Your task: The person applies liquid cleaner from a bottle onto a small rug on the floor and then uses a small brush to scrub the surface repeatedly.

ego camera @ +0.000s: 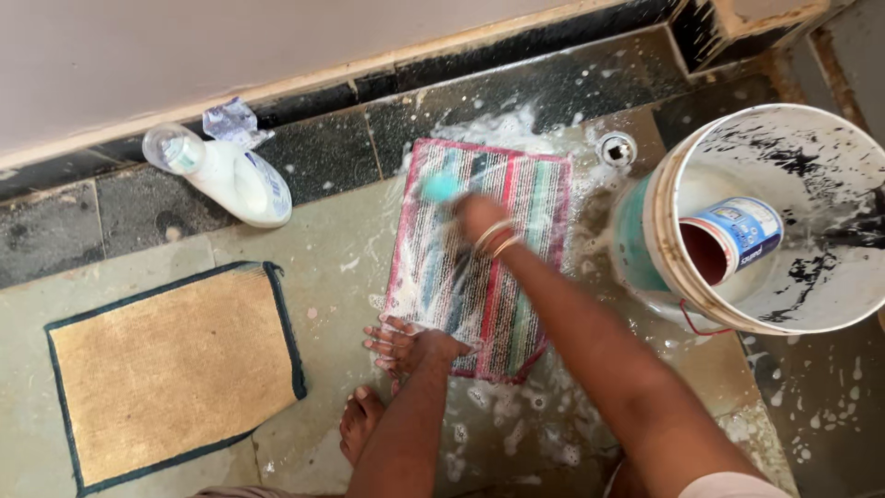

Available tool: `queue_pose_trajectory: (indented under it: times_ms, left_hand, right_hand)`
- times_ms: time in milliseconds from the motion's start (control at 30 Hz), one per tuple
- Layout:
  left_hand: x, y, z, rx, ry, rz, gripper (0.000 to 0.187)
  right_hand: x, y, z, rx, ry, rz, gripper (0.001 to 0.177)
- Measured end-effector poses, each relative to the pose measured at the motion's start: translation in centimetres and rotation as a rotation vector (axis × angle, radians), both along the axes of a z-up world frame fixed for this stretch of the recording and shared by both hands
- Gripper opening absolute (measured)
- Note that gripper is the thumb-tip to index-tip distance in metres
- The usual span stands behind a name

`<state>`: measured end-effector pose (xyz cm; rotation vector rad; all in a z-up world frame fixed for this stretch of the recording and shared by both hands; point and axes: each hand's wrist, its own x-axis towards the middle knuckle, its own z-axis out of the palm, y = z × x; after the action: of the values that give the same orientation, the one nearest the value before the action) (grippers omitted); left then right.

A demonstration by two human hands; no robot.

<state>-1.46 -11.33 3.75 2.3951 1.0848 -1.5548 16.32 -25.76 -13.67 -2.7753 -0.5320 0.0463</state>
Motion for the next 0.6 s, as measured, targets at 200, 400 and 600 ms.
queue_pose_trajectory:
  times_ms: [200, 400, 600]
  left_hand:
    - [-0.5, 0.2, -1.1, 0.018, -0.059, 0.027, 0.177]
    - [-0.2, 0.3, -2.5, 0.049, -0.055, 0.056, 0.176]
    - [-0.4, -0.1, -1.5, 0.058, -0.05, 0.065, 0.179]
  right_hand:
    - [-2.8, 0.5, 1.4, 0.031, 0.13, 0.042, 0.025]
    - [0.2, -13.5, 1.6, -0.088, 0.077, -0.558, 0.017]
    - [-5.6, 2.9, 1.9, 0.167, 0.18, -0.204, 0.023]
